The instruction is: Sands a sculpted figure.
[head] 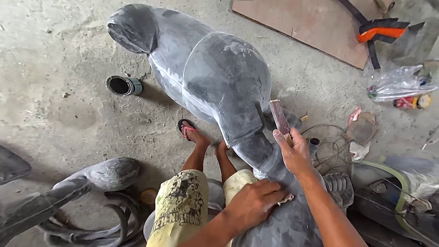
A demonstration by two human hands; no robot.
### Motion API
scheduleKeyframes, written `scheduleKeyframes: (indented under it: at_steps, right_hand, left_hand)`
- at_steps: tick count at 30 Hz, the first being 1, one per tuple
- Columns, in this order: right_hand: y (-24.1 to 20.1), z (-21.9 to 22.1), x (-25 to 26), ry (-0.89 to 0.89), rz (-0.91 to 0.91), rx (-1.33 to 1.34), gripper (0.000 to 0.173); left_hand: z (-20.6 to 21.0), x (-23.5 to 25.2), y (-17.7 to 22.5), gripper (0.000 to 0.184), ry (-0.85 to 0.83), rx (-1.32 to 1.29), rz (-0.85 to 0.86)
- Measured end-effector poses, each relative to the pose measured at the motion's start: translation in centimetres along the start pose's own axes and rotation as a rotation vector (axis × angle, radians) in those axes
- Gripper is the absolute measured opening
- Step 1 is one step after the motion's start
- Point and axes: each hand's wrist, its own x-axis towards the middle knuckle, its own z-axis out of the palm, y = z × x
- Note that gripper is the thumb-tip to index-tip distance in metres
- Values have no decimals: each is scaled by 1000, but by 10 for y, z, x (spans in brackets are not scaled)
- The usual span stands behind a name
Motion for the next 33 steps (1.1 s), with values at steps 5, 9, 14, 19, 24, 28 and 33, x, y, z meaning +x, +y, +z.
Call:
scheduleKeyframes:
  at_steps: [5, 9, 14, 19, 24, 28, 33]
  right_hand:
    - [-3, -3, -3, 3, -23, -38, 67]
    - [-4, -2, 1, 9, 12, -63, 71]
    - [-8, 0, -6, -22, 60, -93, 62]
    - [-16, -8, -1, -95, 109, -86, 68]
    - [-16, -6, -5, -111, 113, -89, 73]
    - [-18, -7, -5, -119, 128, -83, 70]
    - [-14, -2, -10, -116, 124, -115, 68]
  left_hand:
    - [4, -37, -31, 21, -54, -88, -105]
    - [-3, 5, -1, 24, -10, -53, 48]
    - [3, -17, -28, 22, 9, -126, 47]
    - [-14, -7, -9, 19, -100, -41, -38]
    - [-2, -35, -30, 16, -59, -80, -103]
    - [-9, -1, 5, 24, -58, -52, -22]
    - [-2, -41, -30, 17, -70, -54, -90]
